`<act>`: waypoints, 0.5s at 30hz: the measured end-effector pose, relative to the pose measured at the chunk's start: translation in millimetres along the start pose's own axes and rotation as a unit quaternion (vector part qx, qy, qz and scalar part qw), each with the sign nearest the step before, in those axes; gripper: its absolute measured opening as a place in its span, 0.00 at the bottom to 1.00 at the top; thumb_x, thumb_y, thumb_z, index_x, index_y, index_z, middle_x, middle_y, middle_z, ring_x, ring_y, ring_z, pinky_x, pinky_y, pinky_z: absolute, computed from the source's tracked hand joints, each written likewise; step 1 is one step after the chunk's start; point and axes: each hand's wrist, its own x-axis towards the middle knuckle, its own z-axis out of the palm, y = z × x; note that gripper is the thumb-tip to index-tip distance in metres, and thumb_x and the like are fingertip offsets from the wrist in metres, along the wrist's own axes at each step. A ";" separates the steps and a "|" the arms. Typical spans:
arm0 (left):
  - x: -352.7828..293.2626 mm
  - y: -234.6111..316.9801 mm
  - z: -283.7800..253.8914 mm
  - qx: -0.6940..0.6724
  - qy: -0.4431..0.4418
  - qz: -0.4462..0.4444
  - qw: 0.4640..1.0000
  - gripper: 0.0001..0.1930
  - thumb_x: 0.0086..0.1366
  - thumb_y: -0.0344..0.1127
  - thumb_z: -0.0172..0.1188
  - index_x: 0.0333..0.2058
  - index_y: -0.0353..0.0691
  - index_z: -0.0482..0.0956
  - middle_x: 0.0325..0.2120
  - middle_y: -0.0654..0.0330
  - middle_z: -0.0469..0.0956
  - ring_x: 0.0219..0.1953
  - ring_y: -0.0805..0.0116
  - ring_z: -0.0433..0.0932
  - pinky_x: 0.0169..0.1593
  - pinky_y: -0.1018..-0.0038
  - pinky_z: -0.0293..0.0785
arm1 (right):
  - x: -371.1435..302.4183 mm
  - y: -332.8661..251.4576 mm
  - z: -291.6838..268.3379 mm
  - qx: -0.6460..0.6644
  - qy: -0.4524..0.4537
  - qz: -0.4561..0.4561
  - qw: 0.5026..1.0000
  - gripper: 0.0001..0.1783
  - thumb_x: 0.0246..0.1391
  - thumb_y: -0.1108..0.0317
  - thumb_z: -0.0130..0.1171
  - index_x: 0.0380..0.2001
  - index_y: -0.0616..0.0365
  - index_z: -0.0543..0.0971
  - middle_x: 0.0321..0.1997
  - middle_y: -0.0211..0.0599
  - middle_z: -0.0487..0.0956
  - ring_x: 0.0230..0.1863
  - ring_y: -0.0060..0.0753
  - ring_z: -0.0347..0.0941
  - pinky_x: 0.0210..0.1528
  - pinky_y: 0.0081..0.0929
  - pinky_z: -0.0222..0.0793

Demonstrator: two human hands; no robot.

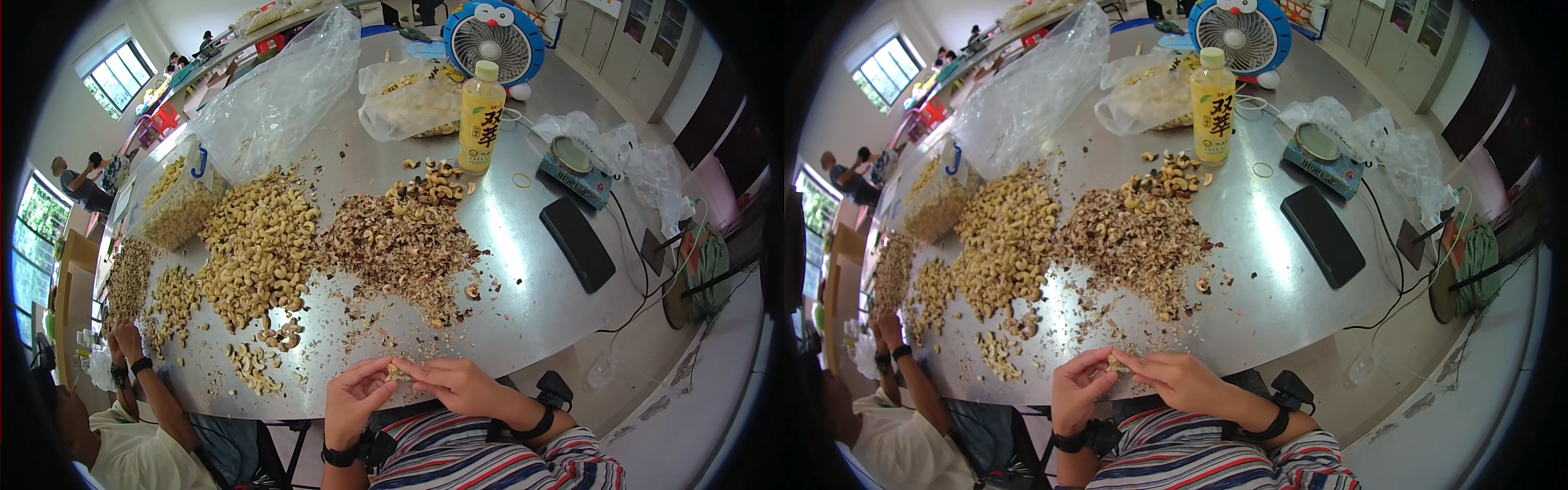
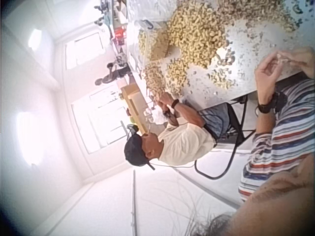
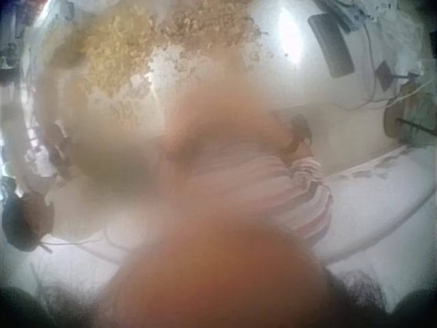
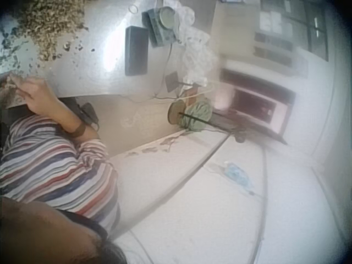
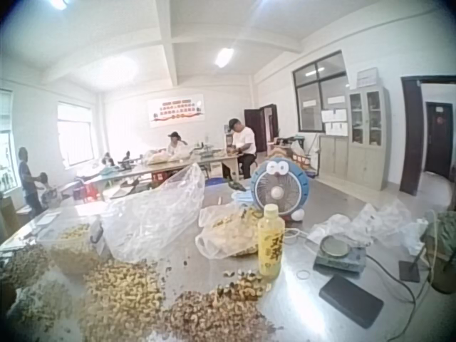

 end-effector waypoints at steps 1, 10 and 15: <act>0.0 -0.1 0.0 0.001 0.000 0.001 1.000 0.19 0.49 0.15 0.59 0.43 0.29 0.73 0.38 0.58 0.71 0.36 0.76 0.70 0.40 0.85 0.69 | 0.2 -0.7 -0.5 -0.003 0.000 -0.001 1.000 0.28 0.51 0.71 0.53 0.57 0.45 0.64 0.20 0.40 0.68 0.21 0.41 0.67 0.26 0.29 0.66; -0.3 0.9 0.4 0.011 -0.002 0.009 1.000 0.19 0.50 0.15 0.59 0.44 0.28 0.73 0.39 0.58 0.70 0.36 0.76 0.70 0.40 0.85 0.70 | -1.0 1.2 -0.9 -0.036 0.002 -0.016 0.999 0.28 0.50 0.72 0.52 0.56 0.45 0.65 0.20 0.38 0.67 0.20 0.39 0.66 0.24 0.30 0.65; 0.0 2.6 0.5 0.015 -0.006 0.010 1.000 0.19 0.50 0.15 0.59 0.44 0.28 0.73 0.39 0.58 0.70 0.36 0.76 0.70 0.40 0.84 0.70 | -1.7 2.5 0.0 -0.067 0.006 -0.028 0.997 0.28 0.49 0.73 0.51 0.56 0.45 0.66 0.21 0.36 0.67 0.21 0.38 0.67 0.24 0.29 0.66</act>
